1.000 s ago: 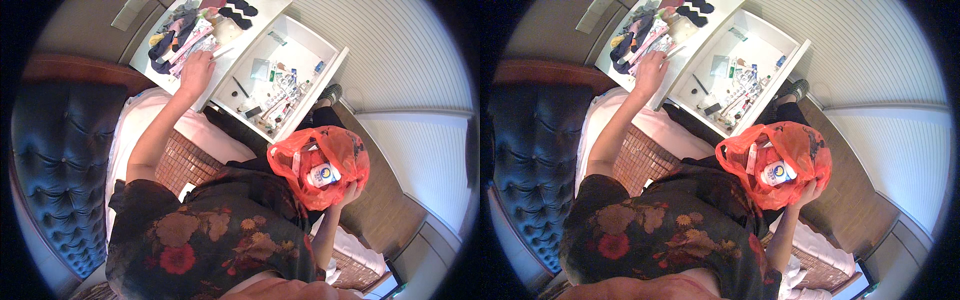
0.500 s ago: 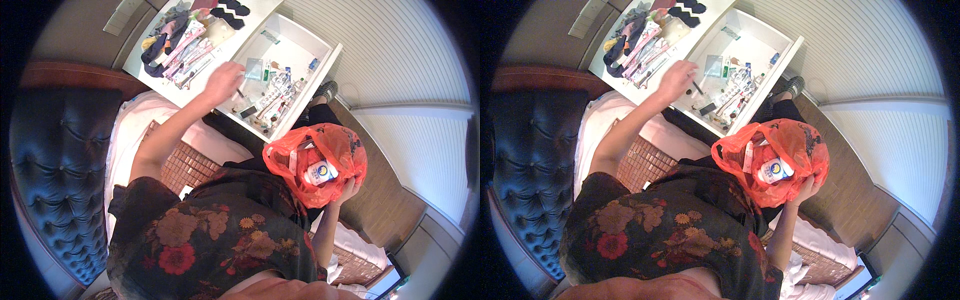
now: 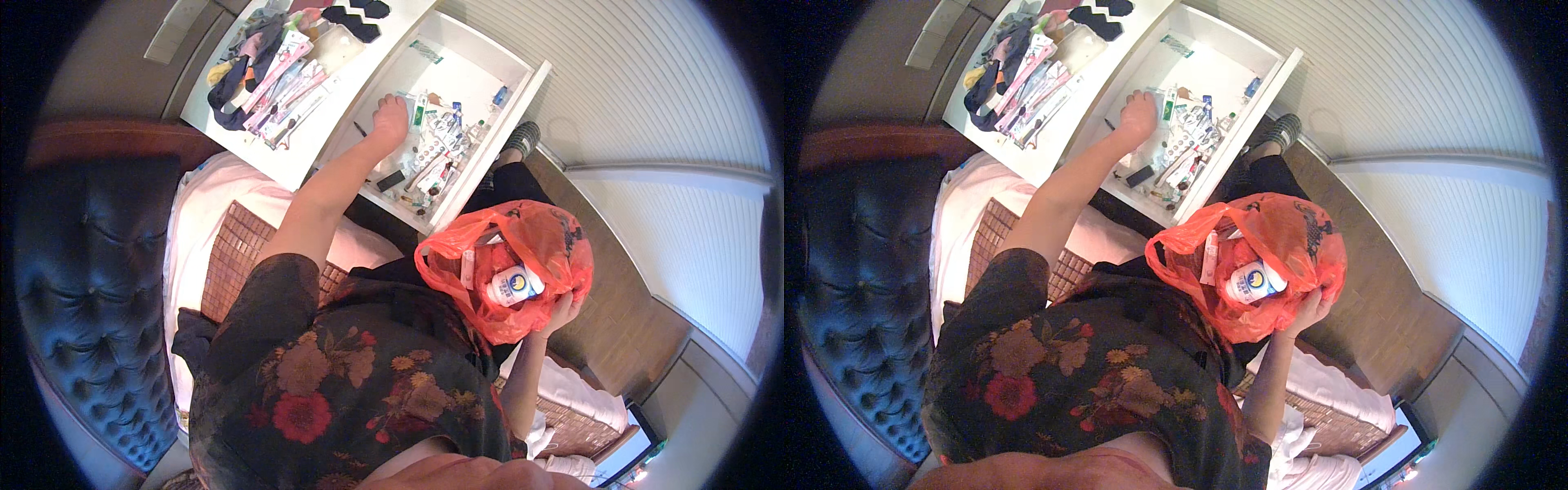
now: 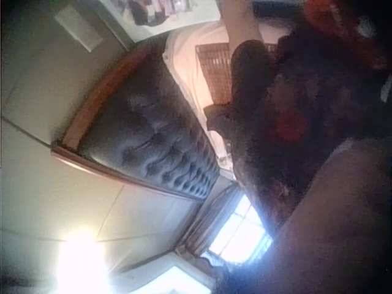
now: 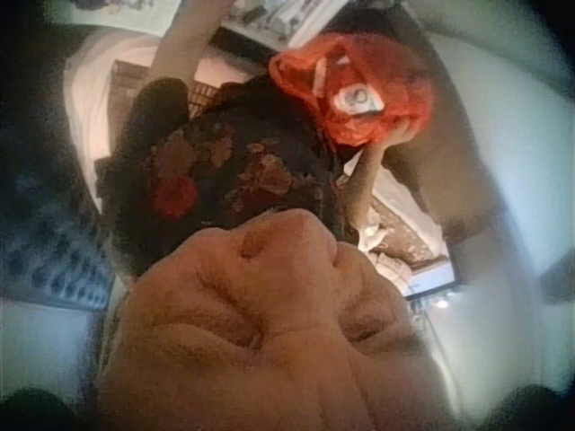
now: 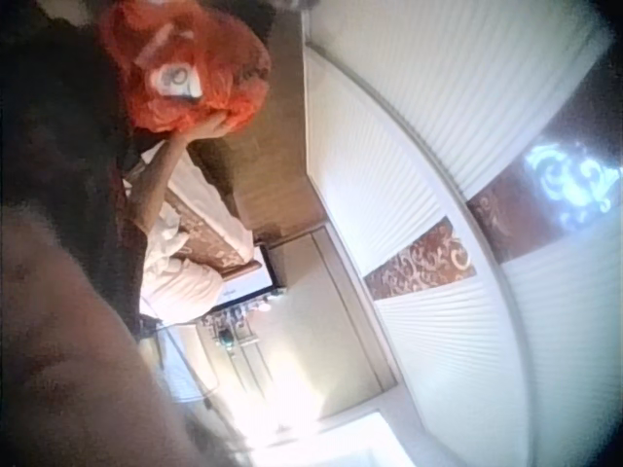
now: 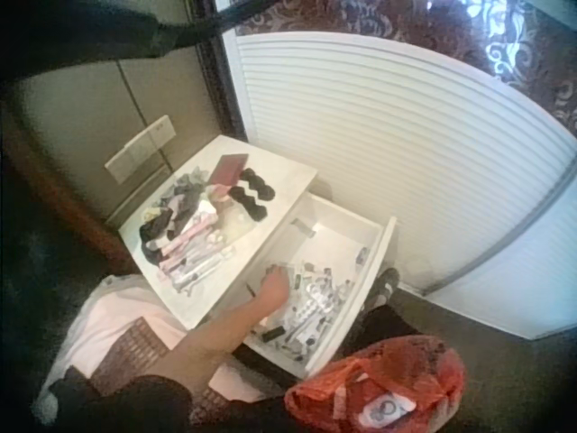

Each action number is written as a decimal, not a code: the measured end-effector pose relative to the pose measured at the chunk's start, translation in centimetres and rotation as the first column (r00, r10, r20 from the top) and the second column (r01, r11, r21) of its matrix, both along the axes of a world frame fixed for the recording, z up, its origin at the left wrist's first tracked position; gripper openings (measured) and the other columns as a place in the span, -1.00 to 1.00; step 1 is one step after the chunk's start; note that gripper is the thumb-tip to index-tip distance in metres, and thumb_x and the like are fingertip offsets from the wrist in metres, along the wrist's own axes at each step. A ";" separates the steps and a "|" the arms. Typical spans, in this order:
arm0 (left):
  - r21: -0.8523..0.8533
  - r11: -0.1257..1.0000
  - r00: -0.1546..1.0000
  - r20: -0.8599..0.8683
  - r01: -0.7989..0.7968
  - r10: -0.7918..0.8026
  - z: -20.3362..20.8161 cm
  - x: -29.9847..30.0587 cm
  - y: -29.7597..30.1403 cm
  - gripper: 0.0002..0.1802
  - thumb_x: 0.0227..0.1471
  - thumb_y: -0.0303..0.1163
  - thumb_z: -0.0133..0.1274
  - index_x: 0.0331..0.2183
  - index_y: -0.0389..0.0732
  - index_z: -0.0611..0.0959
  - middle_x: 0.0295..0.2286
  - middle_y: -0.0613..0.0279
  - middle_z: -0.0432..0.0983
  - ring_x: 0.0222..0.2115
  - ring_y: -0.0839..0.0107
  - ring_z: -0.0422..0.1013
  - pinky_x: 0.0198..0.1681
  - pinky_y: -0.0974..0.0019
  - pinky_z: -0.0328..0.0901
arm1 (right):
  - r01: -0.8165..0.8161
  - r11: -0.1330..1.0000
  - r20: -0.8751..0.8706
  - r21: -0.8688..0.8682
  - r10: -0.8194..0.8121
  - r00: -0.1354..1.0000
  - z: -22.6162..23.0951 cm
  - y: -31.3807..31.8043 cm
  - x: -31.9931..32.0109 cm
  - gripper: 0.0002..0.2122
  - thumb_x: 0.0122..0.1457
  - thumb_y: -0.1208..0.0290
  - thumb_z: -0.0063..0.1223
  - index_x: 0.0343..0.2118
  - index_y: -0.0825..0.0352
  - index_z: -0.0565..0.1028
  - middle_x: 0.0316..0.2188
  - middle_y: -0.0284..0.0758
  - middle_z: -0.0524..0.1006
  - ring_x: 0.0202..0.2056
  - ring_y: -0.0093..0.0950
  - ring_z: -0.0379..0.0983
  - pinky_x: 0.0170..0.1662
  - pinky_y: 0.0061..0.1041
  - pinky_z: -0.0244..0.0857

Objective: The person picks up various small items including tubes, bottles, and packets from a white drawer and places them into an orange plastic bag.

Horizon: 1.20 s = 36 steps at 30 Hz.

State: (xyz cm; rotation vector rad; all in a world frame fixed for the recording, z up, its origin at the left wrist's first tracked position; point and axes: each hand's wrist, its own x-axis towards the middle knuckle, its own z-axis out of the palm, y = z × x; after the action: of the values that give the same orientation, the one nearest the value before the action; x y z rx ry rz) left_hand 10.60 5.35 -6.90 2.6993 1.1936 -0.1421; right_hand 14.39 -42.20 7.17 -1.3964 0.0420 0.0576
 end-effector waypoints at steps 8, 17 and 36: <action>-0.113 0.989 0.990 0.094 -0.096 0.107 3.2 0.2 -1.1 -0.38 -0.21 -0.23 0.20 -0.12 -0.29 0.35 -0.12 -0.07 0.25 -0.07 0.07 0.25 -0.09 0.03 0.25 | 0.013 1.000 -0.007 -0.013 -0.013 1.000 -0.5 -0.4 0.2 -0.72 0.12 0.56 -0.17 -0.09 0.41 0.39 -0.11 -0.30 0.41 -0.16 -0.49 0.38 -0.08 -0.48 0.28; -0.169 0.950 0.962 0.021 -0.263 0.271 1.6 1.9 -1.1 -0.33 -0.33 -0.13 0.29 -0.17 -0.21 0.41 -0.29 -0.05 0.48 -0.22 0.09 0.43 -0.18 0.06 0.29 | 0.006 1.000 -0.018 0.025 -0.006 1.000 0.2 0.1 0.0 -0.71 0.12 0.56 -0.20 -0.08 0.42 0.37 -0.09 -0.30 0.39 -0.13 -0.49 0.35 -0.05 -0.48 0.24; -0.222 0.959 0.819 0.573 0.174 -0.015 3.0 1.3 1.3 -0.66 0.00 -0.43 -0.14 -0.15 -0.03 0.54 -0.39 0.03 0.52 -0.30 0.15 0.45 -0.20 0.16 0.30 | -0.034 0.998 -0.017 0.058 0.035 0.999 -0.3 -0.1 0.4 -0.70 0.13 0.52 -0.14 -0.04 0.40 0.34 -0.07 -0.28 0.38 -0.12 -0.46 0.36 -0.05 -0.44 0.27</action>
State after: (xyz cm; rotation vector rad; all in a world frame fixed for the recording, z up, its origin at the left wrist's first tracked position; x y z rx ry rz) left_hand 11.94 6.67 -3.85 2.3079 0.7867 0.4352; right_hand 14.80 -42.25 6.91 -1.3394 0.0304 0.0992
